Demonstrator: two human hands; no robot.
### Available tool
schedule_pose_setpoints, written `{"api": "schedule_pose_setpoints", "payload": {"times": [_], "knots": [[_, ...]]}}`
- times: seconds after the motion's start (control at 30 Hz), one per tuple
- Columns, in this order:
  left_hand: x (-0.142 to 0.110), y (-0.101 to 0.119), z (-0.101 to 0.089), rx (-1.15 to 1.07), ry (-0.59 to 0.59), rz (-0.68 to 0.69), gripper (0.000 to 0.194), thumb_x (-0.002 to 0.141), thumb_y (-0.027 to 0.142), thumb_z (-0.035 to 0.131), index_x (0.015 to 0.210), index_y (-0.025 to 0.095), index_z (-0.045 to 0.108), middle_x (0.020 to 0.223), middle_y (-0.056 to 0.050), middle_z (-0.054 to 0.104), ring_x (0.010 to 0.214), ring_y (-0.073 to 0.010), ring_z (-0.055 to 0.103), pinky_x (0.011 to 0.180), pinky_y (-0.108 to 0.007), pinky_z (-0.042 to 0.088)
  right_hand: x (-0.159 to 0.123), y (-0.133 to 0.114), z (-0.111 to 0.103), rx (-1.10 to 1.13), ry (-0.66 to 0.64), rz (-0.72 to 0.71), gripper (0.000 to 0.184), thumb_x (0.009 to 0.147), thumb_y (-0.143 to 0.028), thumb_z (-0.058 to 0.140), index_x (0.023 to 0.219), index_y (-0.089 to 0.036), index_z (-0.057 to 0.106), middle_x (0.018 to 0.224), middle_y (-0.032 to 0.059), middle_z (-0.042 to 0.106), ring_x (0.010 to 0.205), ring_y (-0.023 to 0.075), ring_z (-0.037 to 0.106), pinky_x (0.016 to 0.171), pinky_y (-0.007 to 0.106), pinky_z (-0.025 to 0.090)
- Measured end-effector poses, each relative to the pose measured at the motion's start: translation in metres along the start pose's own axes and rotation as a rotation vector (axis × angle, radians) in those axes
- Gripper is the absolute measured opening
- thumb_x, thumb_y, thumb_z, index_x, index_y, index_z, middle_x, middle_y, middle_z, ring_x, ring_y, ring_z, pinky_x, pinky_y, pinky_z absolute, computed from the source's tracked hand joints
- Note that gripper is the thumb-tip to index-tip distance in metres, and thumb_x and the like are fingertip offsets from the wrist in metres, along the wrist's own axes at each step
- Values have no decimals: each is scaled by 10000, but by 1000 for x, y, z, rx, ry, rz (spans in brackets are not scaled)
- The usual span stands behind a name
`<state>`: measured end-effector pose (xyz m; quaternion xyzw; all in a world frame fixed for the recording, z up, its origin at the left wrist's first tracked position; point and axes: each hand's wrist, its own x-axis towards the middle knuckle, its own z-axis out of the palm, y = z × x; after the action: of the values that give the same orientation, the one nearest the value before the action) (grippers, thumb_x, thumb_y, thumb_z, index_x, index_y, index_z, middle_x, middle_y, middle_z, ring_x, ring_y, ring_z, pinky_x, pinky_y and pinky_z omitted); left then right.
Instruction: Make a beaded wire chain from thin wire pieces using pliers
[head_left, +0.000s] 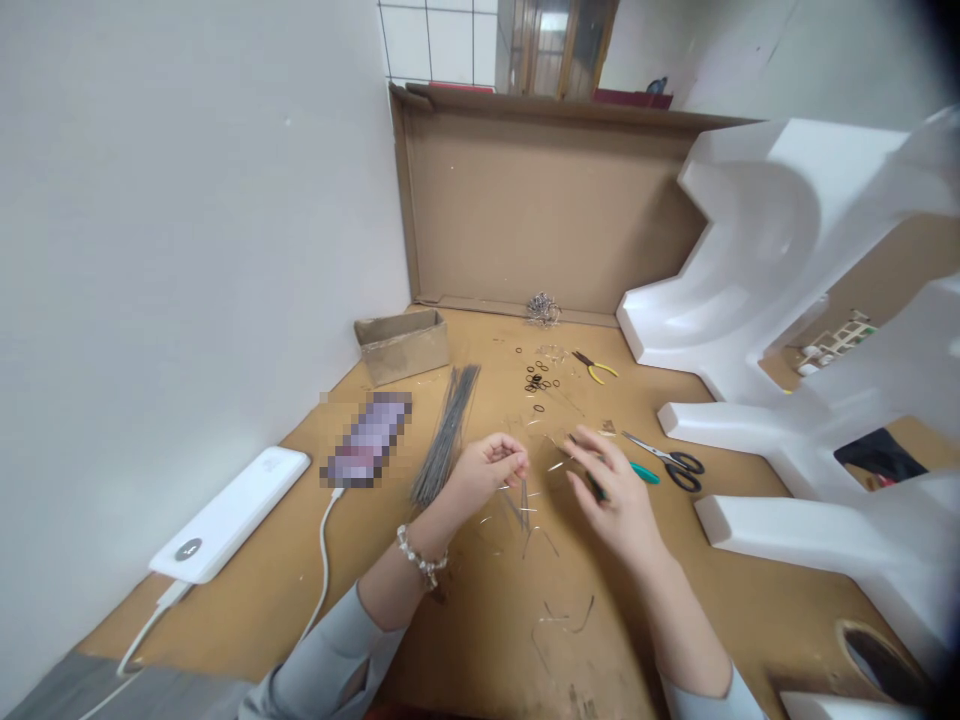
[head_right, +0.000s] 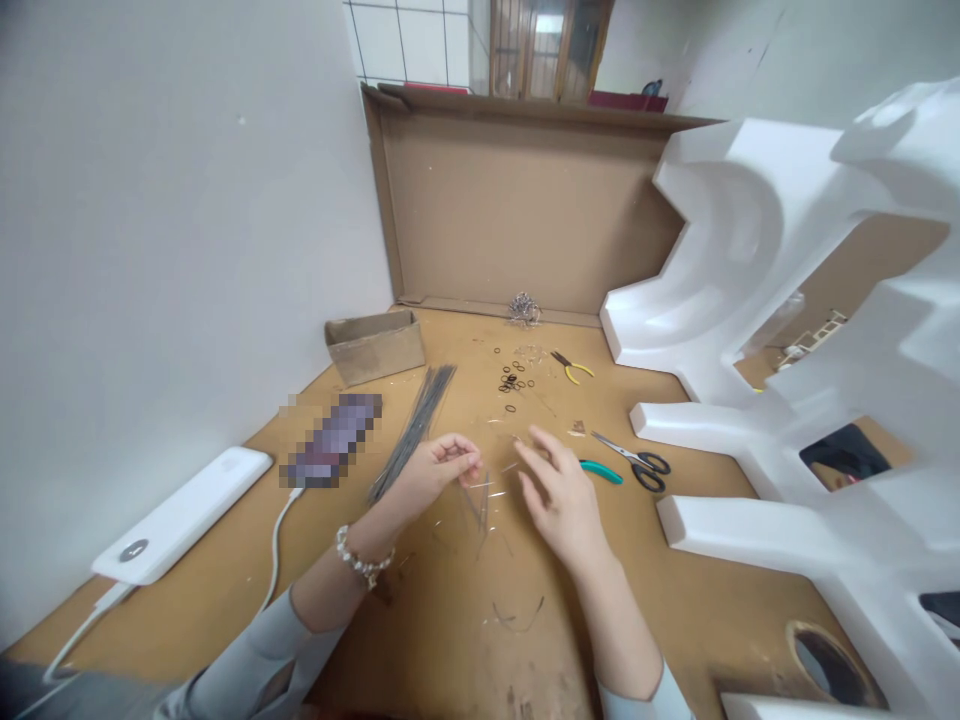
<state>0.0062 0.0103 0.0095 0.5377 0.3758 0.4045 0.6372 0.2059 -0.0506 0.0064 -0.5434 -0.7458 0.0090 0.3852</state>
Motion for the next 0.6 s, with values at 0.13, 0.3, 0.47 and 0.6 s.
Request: {"api": "schedule_pose_setpoints", "payload": {"times": [0.13,0.3,0.47,0.6], "knots": [[6,-6,-6,13,68,31,246,664,352,687,719,143,571,609,3,621,529,-92,549,561,-232,458,-4,24,-10,-351,-184,333,744,727,-408,592,1388,-182,334,1454,151,296,1300,340,305,991,490,325],[8,-8,-8,-35,63,77,245,675,361,677,732,148,572,661,-10,630,600,-110,578,609,-252,479,-10,52,-13,-528,-489,542,746,671,-484,584,1345,-215,414,1353,130,453,1217,362,393,959,495,305],[5,-4,-8,-82,70,144,221,710,343,657,751,148,563,705,-13,635,641,-107,589,655,-258,485,-10,43,-6,-613,-482,477,677,651,-404,590,1287,-200,479,1209,153,544,1093,358,479,858,454,355],[1,3,-8,-135,70,189,198,721,312,659,760,144,562,708,-13,631,649,-103,588,671,-258,484,-6,38,-7,-581,-324,474,519,667,-331,554,1152,-150,570,1039,156,597,934,305,556,783,396,398]]}}
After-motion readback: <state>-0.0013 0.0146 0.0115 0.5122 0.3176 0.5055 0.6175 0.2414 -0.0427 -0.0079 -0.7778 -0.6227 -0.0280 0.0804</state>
